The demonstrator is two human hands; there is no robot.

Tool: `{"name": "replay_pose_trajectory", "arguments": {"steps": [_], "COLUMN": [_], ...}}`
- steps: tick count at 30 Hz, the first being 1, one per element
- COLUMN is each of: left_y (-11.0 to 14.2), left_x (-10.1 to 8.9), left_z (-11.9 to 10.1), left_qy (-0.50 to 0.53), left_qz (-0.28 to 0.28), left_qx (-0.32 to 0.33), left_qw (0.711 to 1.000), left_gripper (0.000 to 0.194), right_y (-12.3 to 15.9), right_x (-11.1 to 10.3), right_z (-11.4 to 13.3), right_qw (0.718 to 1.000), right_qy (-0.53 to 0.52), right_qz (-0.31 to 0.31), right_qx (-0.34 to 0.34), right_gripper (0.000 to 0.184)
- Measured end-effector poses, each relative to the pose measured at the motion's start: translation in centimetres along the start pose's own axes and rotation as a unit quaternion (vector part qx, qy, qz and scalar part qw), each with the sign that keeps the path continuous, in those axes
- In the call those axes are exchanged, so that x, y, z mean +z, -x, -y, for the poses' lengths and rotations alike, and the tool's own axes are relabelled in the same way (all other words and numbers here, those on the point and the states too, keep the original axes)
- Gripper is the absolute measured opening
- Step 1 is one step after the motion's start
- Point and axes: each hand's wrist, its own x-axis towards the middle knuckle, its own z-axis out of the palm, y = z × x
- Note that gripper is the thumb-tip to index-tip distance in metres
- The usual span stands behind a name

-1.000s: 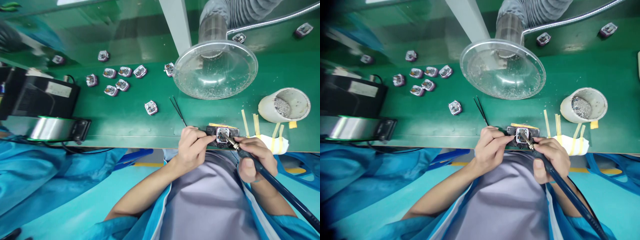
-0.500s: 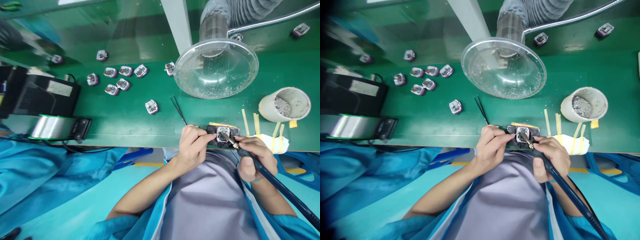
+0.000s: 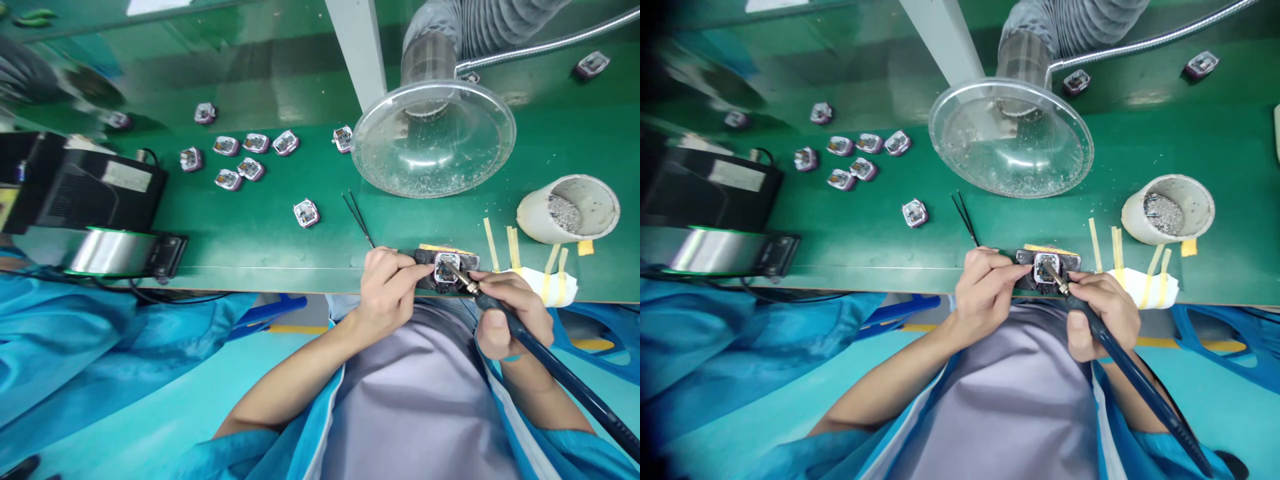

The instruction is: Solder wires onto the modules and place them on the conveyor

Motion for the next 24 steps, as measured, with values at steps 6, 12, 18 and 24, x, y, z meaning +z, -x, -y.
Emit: {"name": "replay_pose_trajectory", "arguments": {"steps": [6, 12, 18, 24], "left_y": [-0.1, 0.0, -0.2, -0.6], "left_x": [0.2, 0.5, -0.6, -2.9], "left_z": [0.0, 0.2, -0.1, 4.2], "left_qy": [-0.005, -0.007, 0.037, -0.096], "left_qz": [-0.006, -0.012, 0.009, 0.033], "left_qx": [0.002, 0.006, -0.017, -0.074], "left_qw": [1.000, 1.000, 0.999, 0.992], "left_gripper": [0.029, 0.030, 0.020, 0.039], "right_y": [-0.4, -0.4, -0.7, -1.0], "right_x": [0.3, 0.2, 0.5, 0.3], "right_z": [0.0, 0.1, 0.4, -0.2], "right_qw": [0.999, 1.000, 0.998, 0.998], "right_qy": [-0.022, -0.012, -0.030, 0.035], "right_qz": [-0.017, 0.003, -0.052, -0.041], "right_qx": [-0.024, -0.017, 0.006, -0.015], "right_gripper": [0.032, 0.028, 0.027, 0.043]}}
